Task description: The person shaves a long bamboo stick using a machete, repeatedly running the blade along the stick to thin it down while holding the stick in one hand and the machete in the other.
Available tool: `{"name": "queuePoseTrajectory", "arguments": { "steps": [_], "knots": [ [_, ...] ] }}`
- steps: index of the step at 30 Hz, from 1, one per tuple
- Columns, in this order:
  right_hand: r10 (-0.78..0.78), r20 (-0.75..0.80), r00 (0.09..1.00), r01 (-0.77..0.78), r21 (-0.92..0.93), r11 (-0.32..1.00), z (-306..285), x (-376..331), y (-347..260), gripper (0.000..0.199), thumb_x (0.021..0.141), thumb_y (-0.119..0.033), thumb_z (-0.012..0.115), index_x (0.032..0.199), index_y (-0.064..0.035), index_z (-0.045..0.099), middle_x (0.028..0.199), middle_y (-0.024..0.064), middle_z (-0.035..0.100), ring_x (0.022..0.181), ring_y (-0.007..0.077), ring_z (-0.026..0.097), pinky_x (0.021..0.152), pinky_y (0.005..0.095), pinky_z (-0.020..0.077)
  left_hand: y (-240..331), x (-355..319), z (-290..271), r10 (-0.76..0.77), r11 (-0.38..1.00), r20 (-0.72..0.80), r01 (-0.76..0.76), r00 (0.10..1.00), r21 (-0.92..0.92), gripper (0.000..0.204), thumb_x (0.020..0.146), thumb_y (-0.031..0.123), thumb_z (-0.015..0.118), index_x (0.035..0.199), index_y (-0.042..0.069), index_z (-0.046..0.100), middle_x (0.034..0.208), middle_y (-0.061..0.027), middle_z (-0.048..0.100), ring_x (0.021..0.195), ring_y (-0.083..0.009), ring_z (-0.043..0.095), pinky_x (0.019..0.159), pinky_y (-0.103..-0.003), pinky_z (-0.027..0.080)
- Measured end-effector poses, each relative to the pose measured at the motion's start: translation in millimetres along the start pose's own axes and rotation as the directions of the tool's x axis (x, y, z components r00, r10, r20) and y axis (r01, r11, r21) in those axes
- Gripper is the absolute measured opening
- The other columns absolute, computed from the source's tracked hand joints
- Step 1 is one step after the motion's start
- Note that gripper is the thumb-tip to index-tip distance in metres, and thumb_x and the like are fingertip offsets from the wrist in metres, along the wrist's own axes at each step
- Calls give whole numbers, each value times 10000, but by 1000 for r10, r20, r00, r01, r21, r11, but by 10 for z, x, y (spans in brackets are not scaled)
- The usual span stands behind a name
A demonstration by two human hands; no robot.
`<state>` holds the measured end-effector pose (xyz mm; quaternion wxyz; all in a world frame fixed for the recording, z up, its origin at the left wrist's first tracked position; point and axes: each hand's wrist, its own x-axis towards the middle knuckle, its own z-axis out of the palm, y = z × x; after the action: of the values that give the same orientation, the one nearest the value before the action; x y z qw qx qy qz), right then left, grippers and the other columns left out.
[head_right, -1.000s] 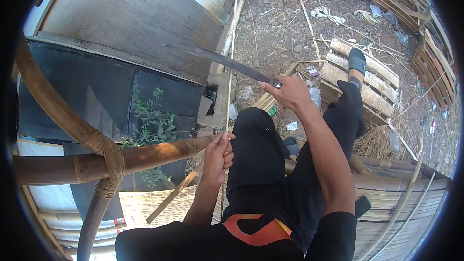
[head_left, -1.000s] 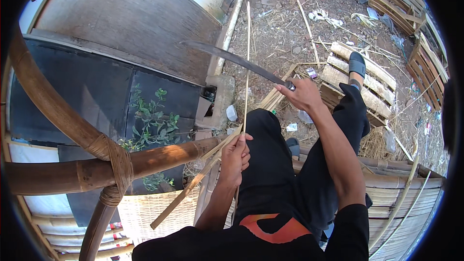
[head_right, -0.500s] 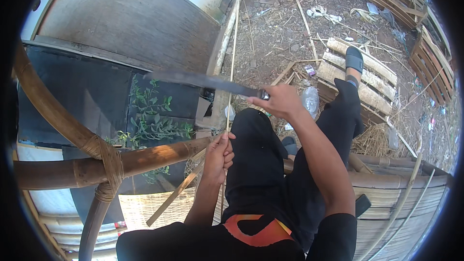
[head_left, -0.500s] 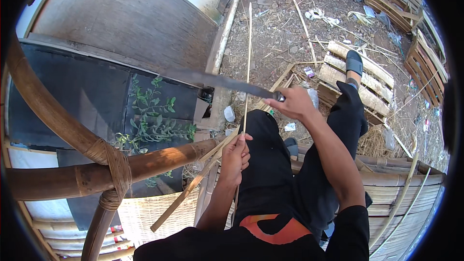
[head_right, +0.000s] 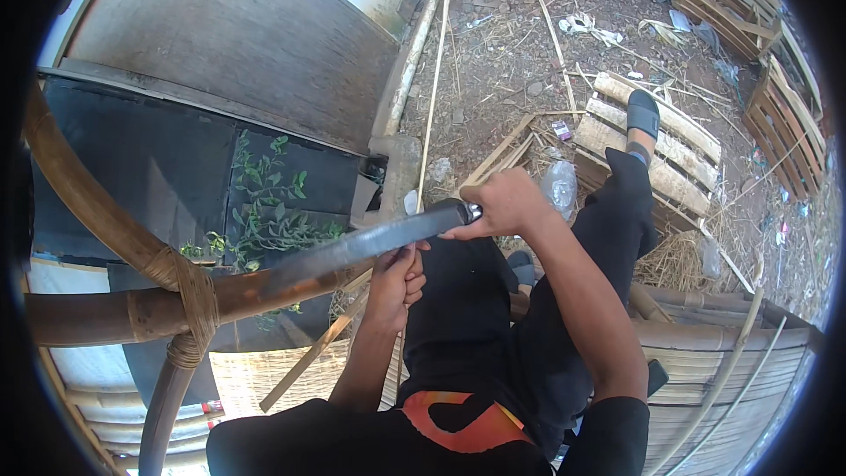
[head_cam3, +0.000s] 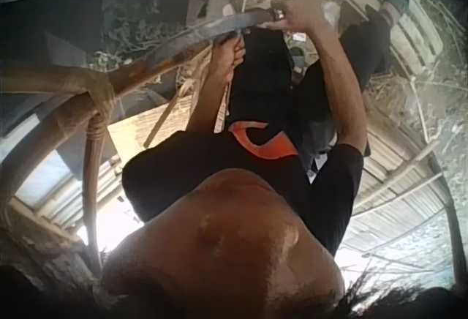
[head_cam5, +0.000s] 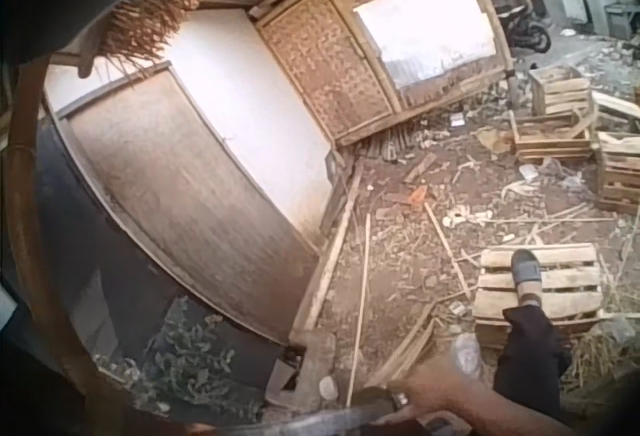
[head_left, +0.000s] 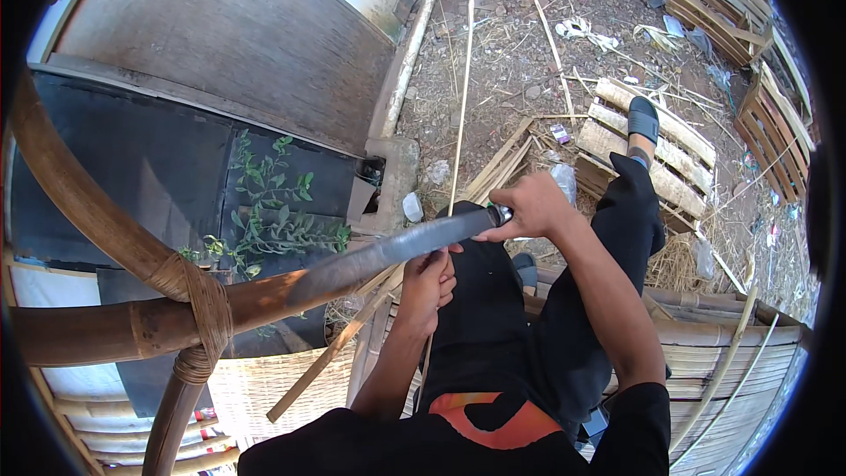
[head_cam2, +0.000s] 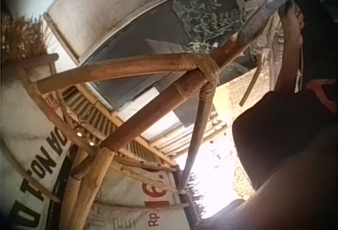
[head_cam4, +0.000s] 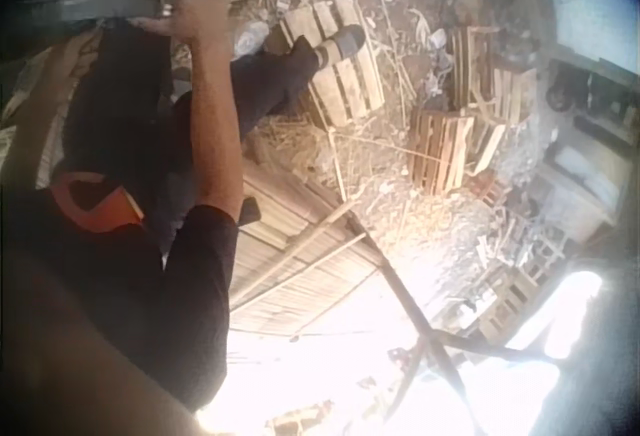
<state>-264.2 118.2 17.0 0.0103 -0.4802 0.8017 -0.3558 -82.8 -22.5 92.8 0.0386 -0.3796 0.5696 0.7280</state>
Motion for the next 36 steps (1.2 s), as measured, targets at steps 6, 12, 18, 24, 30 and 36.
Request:
{"name": "queuePoseTrajectory", "arguments": {
  "steps": [6,12,18,24,30,36],
  "knots": [
    [558,70,827,-562,74,824,-35,151,283,762,771,-774,555,797,-28,707,695,204,658,755,370,677,687,468,520,-74,-66,-20,-31,999,8,31,999,7,250,1047,304,453,1011,78,554,624,77,285,436,6,202,375,-187,129],
    [537,51,842,-536,185,824,49,75,184,583,763,-641,665,814,-60,696,674,200,646,711,384,661,691,480,513,-91,-51,-21,-55,998,35,56,998,-34,257,1048,313,446,1013,82,552,625,76,279,434,5,196,373,-189,126],
    [276,243,930,-220,-234,947,-107,35,87,429,663,-498,736,834,-106,695,692,157,669,739,367,679,706,467,540,-111,-93,-69,-57,998,8,57,998,11,268,1046,326,449,996,83,550,621,75,279,434,4,198,373,-190,124],
    [582,26,813,-582,60,811,125,22,427,324,692,-388,696,829,-95,706,738,189,679,763,379,678,727,470,547,-175,-267,-124,-73,997,23,72,997,26,281,1043,337,454,994,78,552,616,78,279,429,6,203,368,-189,127],
    [430,78,899,-425,-74,902,-37,21,153,313,706,-337,671,894,-87,700,770,196,682,778,384,672,752,476,539,-67,-312,-145,-29,999,2,29,1000,23,275,1043,331,457,983,78,545,612,79,275,431,8,203,370,-188,129],
    [756,-60,652,-751,86,655,14,59,514,338,742,-328,663,925,-47,703,871,229,696,854,389,673,784,470,529,-210,-395,-223,-4,994,-18,5,1000,105,272,1045,313,460,996,68,566,610,84,293,430,13,217,369,-188,139]
  ]
}}
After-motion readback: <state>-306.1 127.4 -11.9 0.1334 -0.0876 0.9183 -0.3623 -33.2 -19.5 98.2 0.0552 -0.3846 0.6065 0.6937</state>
